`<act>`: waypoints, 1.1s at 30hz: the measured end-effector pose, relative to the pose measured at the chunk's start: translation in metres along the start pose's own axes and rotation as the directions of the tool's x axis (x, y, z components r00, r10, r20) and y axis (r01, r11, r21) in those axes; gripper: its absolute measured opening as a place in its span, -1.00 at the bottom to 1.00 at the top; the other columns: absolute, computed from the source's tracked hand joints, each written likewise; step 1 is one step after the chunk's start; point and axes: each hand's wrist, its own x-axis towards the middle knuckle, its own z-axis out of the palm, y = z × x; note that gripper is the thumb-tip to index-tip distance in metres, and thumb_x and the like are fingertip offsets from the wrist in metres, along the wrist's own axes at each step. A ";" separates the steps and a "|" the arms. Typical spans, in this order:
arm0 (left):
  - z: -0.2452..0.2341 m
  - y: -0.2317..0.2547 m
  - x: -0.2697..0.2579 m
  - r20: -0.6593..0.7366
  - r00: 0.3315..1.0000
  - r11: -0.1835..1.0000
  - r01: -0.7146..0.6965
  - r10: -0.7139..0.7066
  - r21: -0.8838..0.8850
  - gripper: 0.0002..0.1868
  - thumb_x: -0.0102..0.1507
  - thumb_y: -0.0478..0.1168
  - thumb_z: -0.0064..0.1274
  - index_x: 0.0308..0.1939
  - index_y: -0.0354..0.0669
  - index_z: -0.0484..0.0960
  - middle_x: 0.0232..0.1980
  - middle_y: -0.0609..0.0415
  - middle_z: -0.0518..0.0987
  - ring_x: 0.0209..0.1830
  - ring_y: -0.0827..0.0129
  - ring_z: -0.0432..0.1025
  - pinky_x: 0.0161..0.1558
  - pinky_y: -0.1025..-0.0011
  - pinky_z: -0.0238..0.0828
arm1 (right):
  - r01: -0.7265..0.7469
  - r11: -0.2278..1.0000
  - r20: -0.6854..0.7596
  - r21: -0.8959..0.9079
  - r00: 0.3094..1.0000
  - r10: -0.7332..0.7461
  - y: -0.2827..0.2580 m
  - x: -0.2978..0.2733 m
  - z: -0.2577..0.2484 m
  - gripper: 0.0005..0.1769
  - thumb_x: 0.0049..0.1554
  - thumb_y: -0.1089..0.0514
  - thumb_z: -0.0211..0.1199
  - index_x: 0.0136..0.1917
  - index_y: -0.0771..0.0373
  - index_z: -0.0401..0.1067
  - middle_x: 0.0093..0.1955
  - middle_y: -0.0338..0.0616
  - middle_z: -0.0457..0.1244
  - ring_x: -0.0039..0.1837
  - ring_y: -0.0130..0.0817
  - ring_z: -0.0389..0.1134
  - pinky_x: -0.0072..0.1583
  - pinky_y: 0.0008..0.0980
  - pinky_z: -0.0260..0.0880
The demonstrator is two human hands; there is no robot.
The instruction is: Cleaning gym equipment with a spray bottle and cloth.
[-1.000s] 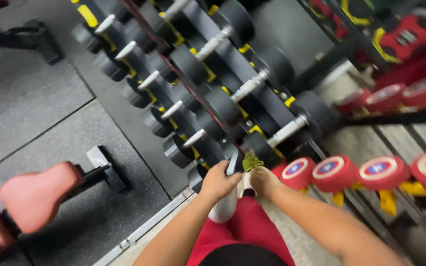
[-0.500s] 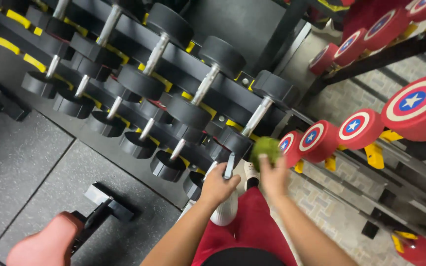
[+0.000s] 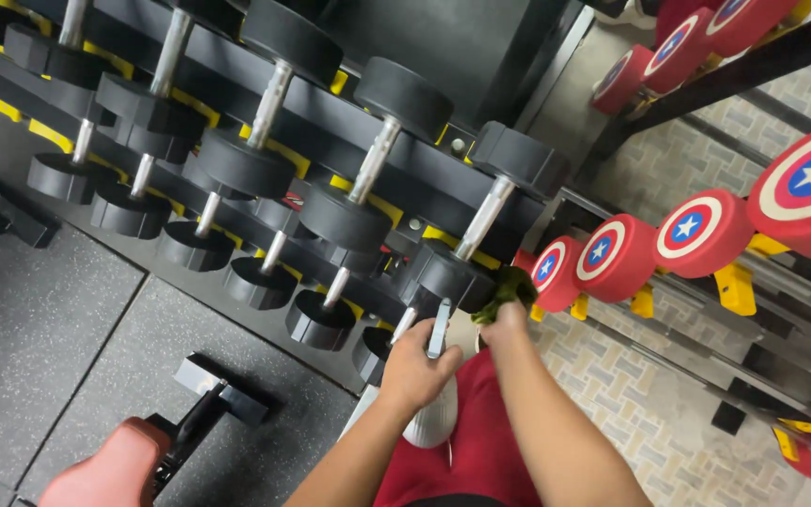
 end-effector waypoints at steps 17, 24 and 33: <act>0.002 0.017 0.014 -0.062 0.994 0.995 0.096 -0.095 0.004 -0.52 0.06 0.00 0.19 -0.01 -0.16 0.65 -0.17 -0.11 0.69 -0.14 0.08 0.60 -0.05 0.25 0.50 | 0.880 -0.096 0.883 -0.465 0.452 -0.128 -0.110 -0.085 0.106 -0.38 0.04 0.28 0.29 0.39 0.13 0.34 0.36 0.10 0.23 0.35 0.08 0.31 0.31 -0.13 0.35; 0.008 0.031 0.043 -0.124 0.990 0.996 0.056 -0.065 -0.070 -0.48 0.07 0.00 0.19 0.04 -0.17 0.64 -0.13 -0.12 0.69 -0.10 0.07 0.59 -0.01 0.25 0.49 | 0.754 -0.525 0.804 -0.396 0.561 0.198 -0.079 -0.018 0.097 -0.53 0.18 0.17 0.24 0.35 -0.15 0.47 0.32 0.05 0.22 0.27 0.06 0.36 0.26 -0.11 0.41; 0.005 0.048 0.071 -0.284 0.939 0.980 0.170 -0.193 -0.104 -0.49 0.06 0.01 0.21 0.00 -0.19 0.63 -0.14 -0.17 0.67 -0.11 0.00 0.57 -0.01 0.22 0.48 | 0.905 -0.401 0.858 -0.141 0.314 0.408 -0.085 0.000 0.183 -0.30 0.08 0.19 0.35 0.46 0.25 0.26 0.51 0.34 0.04 0.43 0.28 0.15 0.37 -0.04 0.25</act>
